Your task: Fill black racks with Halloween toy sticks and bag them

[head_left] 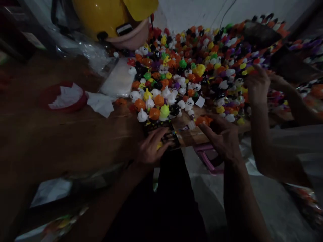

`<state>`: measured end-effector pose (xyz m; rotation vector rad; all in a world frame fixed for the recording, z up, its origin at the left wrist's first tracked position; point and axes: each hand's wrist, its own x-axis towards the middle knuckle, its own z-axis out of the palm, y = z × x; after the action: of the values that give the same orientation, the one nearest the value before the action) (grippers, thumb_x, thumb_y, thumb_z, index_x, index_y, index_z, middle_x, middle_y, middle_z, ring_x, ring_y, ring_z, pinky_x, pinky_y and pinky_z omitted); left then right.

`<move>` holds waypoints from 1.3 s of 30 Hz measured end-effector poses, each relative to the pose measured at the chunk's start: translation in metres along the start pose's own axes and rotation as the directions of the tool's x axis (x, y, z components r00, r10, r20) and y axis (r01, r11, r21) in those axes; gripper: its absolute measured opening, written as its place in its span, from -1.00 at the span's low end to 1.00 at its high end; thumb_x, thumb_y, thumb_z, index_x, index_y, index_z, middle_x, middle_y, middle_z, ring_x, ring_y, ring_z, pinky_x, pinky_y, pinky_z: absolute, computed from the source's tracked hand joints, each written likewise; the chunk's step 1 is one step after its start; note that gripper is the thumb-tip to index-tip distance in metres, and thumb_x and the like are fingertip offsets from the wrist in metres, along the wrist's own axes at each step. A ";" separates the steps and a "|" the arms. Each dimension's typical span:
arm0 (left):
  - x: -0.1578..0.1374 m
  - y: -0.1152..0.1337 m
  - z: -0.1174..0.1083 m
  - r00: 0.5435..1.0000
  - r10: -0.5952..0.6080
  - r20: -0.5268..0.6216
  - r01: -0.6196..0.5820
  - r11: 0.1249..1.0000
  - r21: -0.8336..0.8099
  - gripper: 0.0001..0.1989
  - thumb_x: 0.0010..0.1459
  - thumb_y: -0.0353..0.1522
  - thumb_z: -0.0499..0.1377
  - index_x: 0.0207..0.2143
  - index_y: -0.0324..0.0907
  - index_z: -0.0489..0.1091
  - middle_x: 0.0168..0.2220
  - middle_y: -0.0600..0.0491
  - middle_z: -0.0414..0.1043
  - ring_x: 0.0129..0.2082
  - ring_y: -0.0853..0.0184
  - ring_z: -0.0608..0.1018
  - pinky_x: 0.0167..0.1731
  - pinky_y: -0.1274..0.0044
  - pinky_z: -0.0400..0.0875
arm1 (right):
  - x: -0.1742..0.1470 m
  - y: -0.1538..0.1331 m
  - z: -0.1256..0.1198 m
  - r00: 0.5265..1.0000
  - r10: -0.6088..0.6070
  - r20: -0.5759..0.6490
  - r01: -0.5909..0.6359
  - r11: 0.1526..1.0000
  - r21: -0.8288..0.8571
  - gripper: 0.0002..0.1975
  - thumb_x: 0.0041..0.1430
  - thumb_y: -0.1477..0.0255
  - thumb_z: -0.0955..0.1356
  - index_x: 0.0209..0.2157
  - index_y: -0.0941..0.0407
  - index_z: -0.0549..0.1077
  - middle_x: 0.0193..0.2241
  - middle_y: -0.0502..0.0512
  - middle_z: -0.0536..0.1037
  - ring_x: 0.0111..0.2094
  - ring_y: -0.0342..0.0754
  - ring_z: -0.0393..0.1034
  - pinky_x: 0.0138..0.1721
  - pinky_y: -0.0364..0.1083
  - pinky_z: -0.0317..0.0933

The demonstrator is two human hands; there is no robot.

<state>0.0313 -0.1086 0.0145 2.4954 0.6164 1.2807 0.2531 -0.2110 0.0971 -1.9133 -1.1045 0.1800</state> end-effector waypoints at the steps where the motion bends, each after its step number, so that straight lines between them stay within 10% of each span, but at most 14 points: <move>1: 0.003 0.006 0.004 0.999 -0.023 0.038 0.025 0.999 -0.045 -0.66 0.39 -0.28 0.21 0.15 -0.20 0.43 0.05 -0.09 0.60 0.04 0.29 0.65 0.08 0.55 0.55 | -0.005 -0.006 0.002 0.999 -0.004 0.043 0.004 1.000 0.006 -0.53 0.09 0.03 0.47 -0.13 0.10 0.62 -0.50 -0.02 0.47 -0.48 -0.11 0.33 -0.45 -0.12 0.23; 7: 0.006 0.010 0.018 0.961 -0.240 0.139 0.265 0.943 -0.202 -0.81 0.36 -0.33 0.23 -0.06 -0.16 0.59 -0.14 -0.04 0.67 -0.14 0.28 0.70 -0.05 0.51 0.60 | -0.009 -0.015 0.020 0.986 -0.038 0.159 0.012 0.987 0.162 -0.47 0.05 0.01 0.52 -0.07 0.08 0.61 -0.43 0.03 0.55 -0.41 -0.06 0.42 -0.40 -0.10 0.32; 11: 0.006 0.006 0.015 0.805 -0.519 0.288 0.593 0.700 -0.398 -0.79 0.25 -0.28 0.31 -0.15 -0.22 0.64 -0.21 -0.05 0.69 -0.22 0.23 0.71 -0.16 0.50 0.62 | -0.021 0.004 0.042 0.969 -0.018 0.248 -0.073 0.933 0.352 -0.39 0.09 -0.06 0.50 0.01 0.08 0.57 -0.33 0.06 0.62 -0.33 -0.01 0.51 -0.29 -0.05 0.42; 19: 0.014 0.007 -0.002 0.741 -0.460 0.490 0.672 0.523 -0.524 -0.73 0.24 -0.21 0.26 -0.25 -0.22 0.65 -0.46 0.02 0.59 -0.23 0.24 0.68 -0.20 0.52 0.58 | -0.042 -0.002 0.083 0.908 -0.037 0.417 -0.171 0.876 0.450 -0.63 0.19 -0.02 0.45 -0.22 -0.03 0.65 -0.17 0.05 0.66 -0.02 0.08 0.54 0.12 0.08 0.39; 25: 0.019 0.000 -0.014 0.758 -0.450 0.472 0.647 0.607 -0.461 -0.76 0.26 -0.27 0.25 -0.28 -0.25 0.65 -0.37 0.00 0.65 -0.34 0.30 0.66 -0.32 0.57 0.53 | -0.032 -0.014 0.081 0.907 -0.001 0.421 -0.195 0.885 0.422 -0.66 0.22 0.05 0.44 -0.24 0.03 0.67 -0.36 0.02 0.63 -0.24 0.02 0.54 -0.10 0.01 0.45; 31: -0.015 -0.039 -0.038 0.903 -0.429 0.032 0.430 0.894 -0.125 -0.80 0.32 -0.40 0.18 -0.16 -0.23 0.62 -0.19 -0.04 0.65 -0.17 0.29 0.65 -0.09 0.52 0.51 | -0.050 -0.003 0.112 0.989 0.035 0.141 -0.095 0.889 0.448 -0.73 0.12 0.16 0.50 -0.26 0.06 0.64 -0.26 0.05 0.69 -0.19 0.05 0.56 -0.06 0.04 0.45; 39: -0.021 -0.062 -0.031 0.886 -0.371 0.278 0.355 0.929 0.109 -0.75 0.40 -0.33 0.16 0.04 -0.15 0.55 -0.04 -0.01 0.58 -0.04 0.25 0.60 -0.01 0.48 0.49 | -0.039 -0.003 0.164 0.992 -0.048 0.117 -0.001 0.922 0.388 -0.72 0.13 0.17 0.48 -0.25 0.09 0.62 -0.27 0.06 0.69 -0.23 0.04 0.56 -0.06 0.02 0.43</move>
<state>-0.0201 -0.0629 -0.0090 2.3921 0.9941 0.7462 0.1444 -0.1374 -0.0083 -1.5487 -1.0799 0.4753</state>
